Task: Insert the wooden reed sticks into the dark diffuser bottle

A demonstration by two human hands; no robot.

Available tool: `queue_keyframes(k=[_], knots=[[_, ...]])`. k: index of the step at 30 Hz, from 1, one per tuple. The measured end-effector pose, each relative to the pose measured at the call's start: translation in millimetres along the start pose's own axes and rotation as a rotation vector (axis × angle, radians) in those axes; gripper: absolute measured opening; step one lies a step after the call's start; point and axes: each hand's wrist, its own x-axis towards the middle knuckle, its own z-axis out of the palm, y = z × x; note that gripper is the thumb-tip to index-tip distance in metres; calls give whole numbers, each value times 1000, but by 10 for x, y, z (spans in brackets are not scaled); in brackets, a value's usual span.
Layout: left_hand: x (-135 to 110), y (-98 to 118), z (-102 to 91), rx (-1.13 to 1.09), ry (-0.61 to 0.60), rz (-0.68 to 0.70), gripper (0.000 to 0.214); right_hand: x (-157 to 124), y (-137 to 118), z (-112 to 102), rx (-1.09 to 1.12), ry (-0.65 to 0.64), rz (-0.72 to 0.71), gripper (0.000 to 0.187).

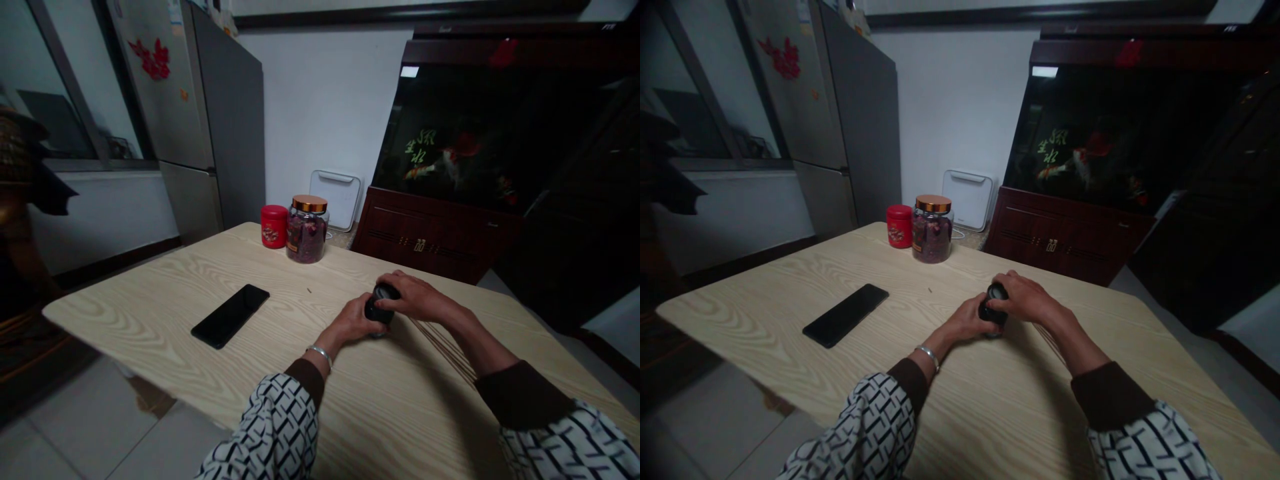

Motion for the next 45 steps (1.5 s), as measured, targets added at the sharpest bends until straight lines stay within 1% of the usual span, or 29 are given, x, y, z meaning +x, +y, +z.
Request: queue_keyframes(k=[2, 4, 6, 8, 10, 13, 15, 17, 20, 22, 24, 26, 27, 29, 31, 32, 34, 36, 38, 41, 45], knots=[[1, -3, 1, -9, 4, -7, 65, 3, 23, -75, 83, 2, -115, 45], [0, 1, 1, -18, 4, -3, 65, -16, 59, -158, 219, 45, -176, 47], [-4, 9, 1, -25, 1, 4, 68, -72, 97, -202, 411, 146, -159, 46], [-10, 18, 1, -41, 1, 7, 72, -173, 128, -164, 626, 268, -96, 49], [-15, 22, 2, -48, 2, 10, 75, -319, 148, -22, 792, 377, -19, 53], [-20, 20, 7, -32, 4, 24, 73, -578, 161, 357, 891, 473, 114, 51], [-20, 15, 13, -37, 13, 33, 72, -737, 163, 658, 919, 467, 206, 52], [-20, 10, 19, -54, 18, 32, 73, -857, 156, 935, 930, 435, 257, 53], [-22, 11, 19, -50, 21, 31, 72, -965, 106, 1228, 858, 438, 228, 47], [-23, 15, 13, -27, 24, 36, 73, -1005, 43, 1331, 760, 435, 196, 42], [-22, 19, 6, -6, 21, 38, 73, -1031, -13, 1366, 667, 396, 177, 40], [-19, 18, 4, 0, 17, 33, 72, -1039, -11, 1335, 614, 375, 168, 43], [-18, 16, 5, -2, 13, 30, 72, -1035, 30, 1295, 601, 387, 171, 42], [-14, 12, 8, -11, 10, 28, 71, -1007, 199, 1172, 562, 455, 211, 35], [-11, 11, 10, -16, 8, 30, 71, -964, 455, 1027, 455, 514, 297, 25], [-10, 13, 10, -15, 8, 32, 71, -942, 590, 962, 365, 492, 343, 22], [-8, 22, 7, -6, 14, 32, 71, -906, 821, 879, 191, 378, 421, 18], [-5, 33, 4, 5, 17, 28, 71, -882, 962, 873, 88, 258, 466, 17], [1, 41, 3, 11, 9, 20, 71, -864, 1017, 924, 59, 210, 490, 16], [13, 41, 9, 0, 4, 7, 72, -839, 1013, 1008, 47, 213, 503, 15], [20, 36, 14, 28, -1, 12, 70, -805, 978, 1026, -54, 190, 518, 17]])
